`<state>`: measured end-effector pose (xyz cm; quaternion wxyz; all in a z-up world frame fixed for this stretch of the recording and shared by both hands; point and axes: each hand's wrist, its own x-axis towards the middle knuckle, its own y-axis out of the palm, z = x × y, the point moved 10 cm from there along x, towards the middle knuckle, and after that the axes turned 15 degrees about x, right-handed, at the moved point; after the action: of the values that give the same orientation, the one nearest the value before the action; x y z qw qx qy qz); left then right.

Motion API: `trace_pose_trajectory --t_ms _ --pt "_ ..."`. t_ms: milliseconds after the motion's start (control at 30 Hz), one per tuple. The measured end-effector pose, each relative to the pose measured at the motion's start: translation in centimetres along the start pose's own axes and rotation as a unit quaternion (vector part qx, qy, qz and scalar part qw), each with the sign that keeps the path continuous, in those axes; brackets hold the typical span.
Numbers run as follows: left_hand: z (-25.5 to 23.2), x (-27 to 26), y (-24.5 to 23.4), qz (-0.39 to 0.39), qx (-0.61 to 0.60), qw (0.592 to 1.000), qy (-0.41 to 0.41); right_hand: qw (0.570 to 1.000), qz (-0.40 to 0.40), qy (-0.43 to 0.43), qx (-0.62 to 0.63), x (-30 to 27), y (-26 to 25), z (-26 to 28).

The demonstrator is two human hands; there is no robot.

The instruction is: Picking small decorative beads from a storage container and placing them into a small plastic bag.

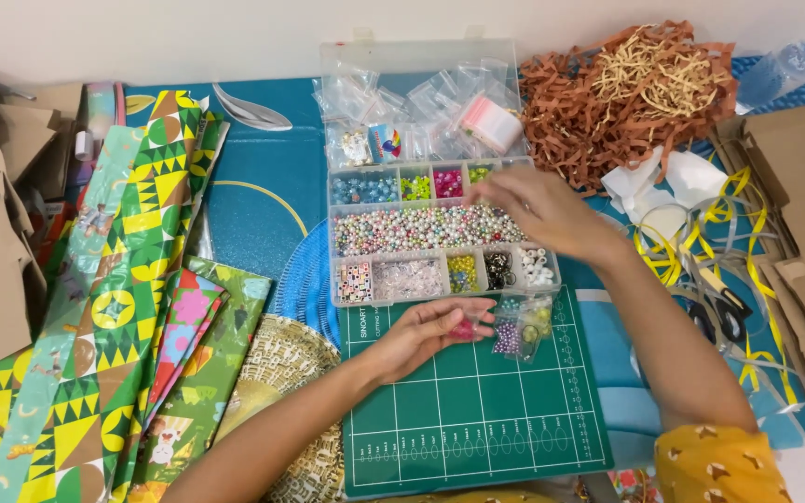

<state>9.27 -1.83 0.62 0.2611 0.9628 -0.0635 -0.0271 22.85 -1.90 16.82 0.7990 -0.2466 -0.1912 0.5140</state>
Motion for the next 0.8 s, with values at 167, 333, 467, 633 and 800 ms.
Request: trace_pose_trajectory --t_ms 167,333,467,633,800 --pt "0.0 -0.1 0.0 0.009 0.002 1.0 -0.003 0.965 0.09 0.078 -0.234 6.3 2.2 -7.3" --pt "-0.1 0.0 0.0 0.013 -0.009 1.0 -0.009 0.92 0.135 0.103 -0.352 9.2 4.2 -11.6" --pt "-0.3 -0.1 0.0 0.018 -0.006 1.0 -0.016 0.911 0.192 0.182 -0.315 8.8 4.7 -11.4" --pt "0.0 0.1 0.0 0.025 -0.011 1.0 -0.014 0.914 0.242 0.179 -0.272 8.4 4.7 -10.8" --pt "0.0 0.0 0.0 0.026 -0.012 0.999 -0.017 0.935 0.203 0.202 -0.209 9.3 4.6 -12.5"
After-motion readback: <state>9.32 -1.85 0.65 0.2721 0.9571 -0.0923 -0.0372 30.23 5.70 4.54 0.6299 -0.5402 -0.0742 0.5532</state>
